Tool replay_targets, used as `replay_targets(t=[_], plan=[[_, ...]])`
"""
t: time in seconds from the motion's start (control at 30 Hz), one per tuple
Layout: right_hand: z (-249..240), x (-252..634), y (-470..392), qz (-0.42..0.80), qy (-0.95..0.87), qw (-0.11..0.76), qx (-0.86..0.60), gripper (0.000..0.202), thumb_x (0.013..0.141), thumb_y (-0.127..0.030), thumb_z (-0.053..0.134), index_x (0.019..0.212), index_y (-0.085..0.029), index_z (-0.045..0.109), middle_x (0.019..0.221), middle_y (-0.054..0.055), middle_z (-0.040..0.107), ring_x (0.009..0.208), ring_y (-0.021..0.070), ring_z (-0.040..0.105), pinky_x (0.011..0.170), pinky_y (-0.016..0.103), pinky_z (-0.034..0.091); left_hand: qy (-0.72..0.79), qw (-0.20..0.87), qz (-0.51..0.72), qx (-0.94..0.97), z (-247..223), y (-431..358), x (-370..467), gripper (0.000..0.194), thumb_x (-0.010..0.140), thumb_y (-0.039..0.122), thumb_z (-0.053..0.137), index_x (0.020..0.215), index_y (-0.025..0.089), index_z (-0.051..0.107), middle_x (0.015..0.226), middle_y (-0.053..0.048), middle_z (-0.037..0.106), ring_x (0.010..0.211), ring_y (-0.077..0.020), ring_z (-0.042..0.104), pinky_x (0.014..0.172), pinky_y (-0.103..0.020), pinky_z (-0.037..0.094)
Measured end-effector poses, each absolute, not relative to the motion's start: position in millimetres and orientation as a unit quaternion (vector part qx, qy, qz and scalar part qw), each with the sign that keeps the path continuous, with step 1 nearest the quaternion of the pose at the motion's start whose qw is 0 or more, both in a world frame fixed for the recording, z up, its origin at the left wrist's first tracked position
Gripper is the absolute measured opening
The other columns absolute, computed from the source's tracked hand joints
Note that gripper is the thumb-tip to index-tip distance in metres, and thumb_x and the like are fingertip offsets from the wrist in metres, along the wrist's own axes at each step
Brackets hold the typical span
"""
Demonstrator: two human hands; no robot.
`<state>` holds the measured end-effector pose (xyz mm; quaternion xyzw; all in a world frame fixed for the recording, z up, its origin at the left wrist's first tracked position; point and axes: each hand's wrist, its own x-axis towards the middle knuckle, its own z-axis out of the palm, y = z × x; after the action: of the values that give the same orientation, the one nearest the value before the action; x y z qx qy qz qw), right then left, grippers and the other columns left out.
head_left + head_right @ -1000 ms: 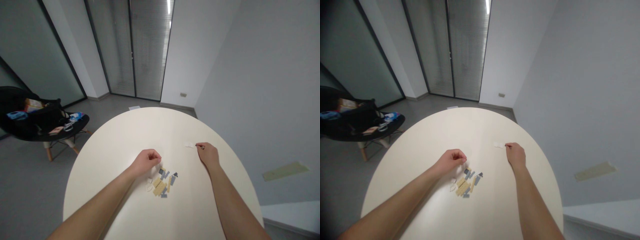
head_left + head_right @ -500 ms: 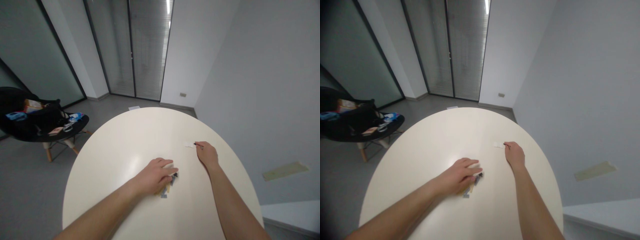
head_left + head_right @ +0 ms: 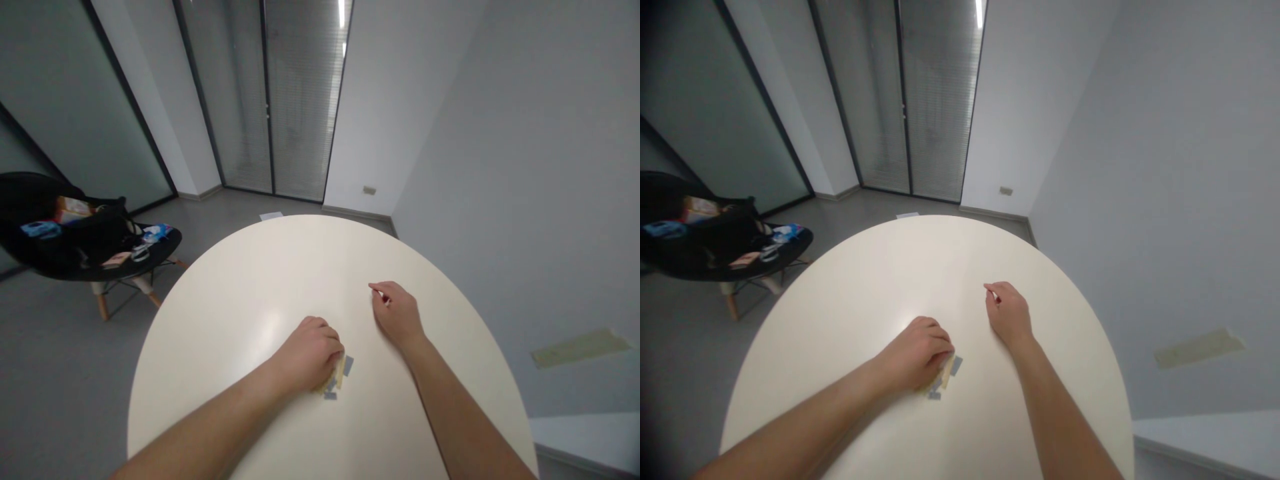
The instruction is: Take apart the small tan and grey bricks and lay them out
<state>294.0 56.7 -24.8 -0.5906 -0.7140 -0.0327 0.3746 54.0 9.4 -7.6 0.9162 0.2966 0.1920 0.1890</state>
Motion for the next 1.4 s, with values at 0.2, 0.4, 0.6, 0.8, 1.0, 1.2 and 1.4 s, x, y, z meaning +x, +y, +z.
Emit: replay_targets(t=[0.2,0.4,0.6,0.8,1.0,1.2,1.4], plan=[[-16,272,47,0.001,-0.747,0.375,-0.549,0.023,0.086,-0.02,0.047,0.095,-0.019,0.069,0.093,0.005,0.068,0.069,0.0141,0.06,0.071,0.028,0.05,0.337,0.145,0.188,0.911,-13,13,52,0.018,0.08,0.013,0.053,0.077,0.02,0.07,0.079,-0.005,0.069,0.082,-0.0206,0.057,0.078,-0.033,0.036],[-19,269,46,0.029,-0.749,0.375,-0.546,0.024,0.086,-0.02,0.048,0.097,-0.02,0.069,0.095,0.005,0.068,0.068,0.0133,0.059,0.069,0.027,0.05,0.342,0.159,0.19,0.907,-17,15,53,0.018,0.075,0.008,0.054,0.075,0.019,0.068,0.076,-0.005,0.069,0.079,-0.0201,0.057,0.077,-0.032,0.038],[-19,266,45,0.028,-0.756,0.384,-0.53,0.022,0.086,-0.018,0.049,0.096,-0.019,0.069,0.092,0.006,0.068,0.067,0.0135,0.058,0.069,0.028,0.049,0.334,0.219,0.235,0.886,-15,15,54,0.022,0.073,0.005,0.054,0.077,0.019,0.069,0.077,-0.003,0.067,0.078,-0.0177,0.058,0.074,-0.029,0.041],[-10,258,38,0.044,-0.778,0.385,-0.495,0.02,0.088,-0.021,0.051,0.096,-0.019,0.069,0.086,0.005,0.068,0.063,0.0128,0.056,0.065,0.028,0.048,0.408,0.388,0.372,0.738,-14,18,55,0.013,0.072,0.01,0.059,0.078,0.017,0.068,0.08,-0.003,0.065,0.074,-0.014,0.059,0.069,-0.025,0.045],[-8,242,25,0.089,-0.804,0.384,-0.445,0.02,0.088,-0.03,0.056,0.1,-0.021,0.069,0.08,0.004,0.068,0.061,0.012,0.055,0.062,0.026,0.046,0.464,0.531,0.475,0.527,-21,35,51,0.016,0.066,0.027,0.074,0.073,0.015,0.066,0.065,-0.002,0.064,0.06,-0.0132,0.057,0.058,-0.024,0.043],[-11,227,22,0.092,-0.822,0.382,-0.412,0.017,0.088,-0.03,0.058,0.097,-0.021,0.069,0.079,0.004,0.069,0.064,0.0119,0.056,0.061,0.025,0.046,0.431,0.591,0.493,0.472,-21,37,51,0.026,0.062,0.034,0.079,0.073,0.014,0.066,0.065,-0.002,0.066,0.059,-0.0117,0.057,0.057,-0.023,0.041],[-11,226,23,0.085,-0.819,0.392,-0.409,0.013,0.087,-0.03,0.06,0.091,-0.02,0.068,0.076,0.004,0.067,0.063,0.0121,0.056,0.06,0.024,0.047,0.41,0.625,0.495,0.444,-22,36,53,0.034,0.055,0.037,0.084,0.073,0.014,0.066,0.065,-0.002,0.067,0.058,-0.0118,0.059,0.058,-0.023,0.043]])
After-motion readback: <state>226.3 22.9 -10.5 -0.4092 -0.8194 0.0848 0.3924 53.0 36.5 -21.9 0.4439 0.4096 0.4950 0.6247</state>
